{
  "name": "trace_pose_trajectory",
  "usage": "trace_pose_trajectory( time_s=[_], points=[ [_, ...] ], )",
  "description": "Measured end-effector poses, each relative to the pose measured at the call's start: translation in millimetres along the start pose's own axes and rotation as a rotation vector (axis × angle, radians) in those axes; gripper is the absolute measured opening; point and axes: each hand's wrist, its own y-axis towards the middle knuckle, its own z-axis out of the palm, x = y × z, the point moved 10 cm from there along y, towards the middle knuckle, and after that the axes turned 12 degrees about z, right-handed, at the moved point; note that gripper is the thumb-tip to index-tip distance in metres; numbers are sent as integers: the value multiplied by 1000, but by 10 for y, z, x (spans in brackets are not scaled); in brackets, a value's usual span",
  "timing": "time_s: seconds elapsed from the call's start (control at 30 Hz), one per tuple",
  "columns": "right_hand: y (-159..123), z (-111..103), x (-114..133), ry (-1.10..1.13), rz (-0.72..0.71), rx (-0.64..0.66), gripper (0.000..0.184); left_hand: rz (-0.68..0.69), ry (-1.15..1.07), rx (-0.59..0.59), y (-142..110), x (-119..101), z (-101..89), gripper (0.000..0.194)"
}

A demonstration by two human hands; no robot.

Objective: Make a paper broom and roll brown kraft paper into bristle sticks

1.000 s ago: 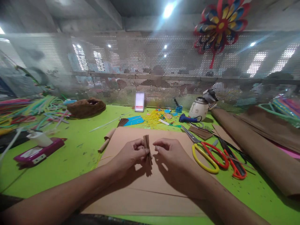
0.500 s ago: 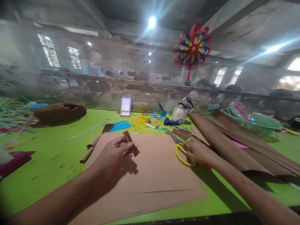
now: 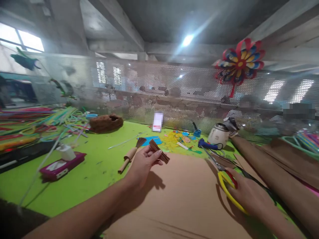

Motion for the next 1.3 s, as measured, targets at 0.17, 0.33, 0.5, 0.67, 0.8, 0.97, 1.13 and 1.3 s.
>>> trace_pose_trajectory(
  time_s=[0.17, 0.33, 0.5, 0.67, 0.8, 0.97, 1.13, 1.3],
  points=[
    [-309, -373, 695, 304, -172, -74, 55, -27, -46, 17, -13, 88, 34, 22],
    [-507, -463, 1394, 527, -234, 124, 46, -69, -84, 71, -26, 193, 97, 30],
    [-633, -289, 1632, 710, -212, 254, 37, -84, -95, 118, -53, 192, 143, 28],
    [-723, -172, 1664, 742, -167, 306, 34, -117, -103, 150, -75, 193, 196, 26],
    [-748, -228, 1693, 707, -185, 318, 31, -64, -109, 167, -60, 169, 214, 21],
    [-781, -296, 1620, 609, -222, 247, 36, 54, -74, 205, -39, 41, 216, 14],
    [-820, -380, 1628, 566, -245, 195, 34, 86, 10, 246, -37, -29, 234, 13],
    [-823, -533, 1686, 531, -233, 150, 32, 34, 65, 276, -53, -16, 258, 16]
  ],
)
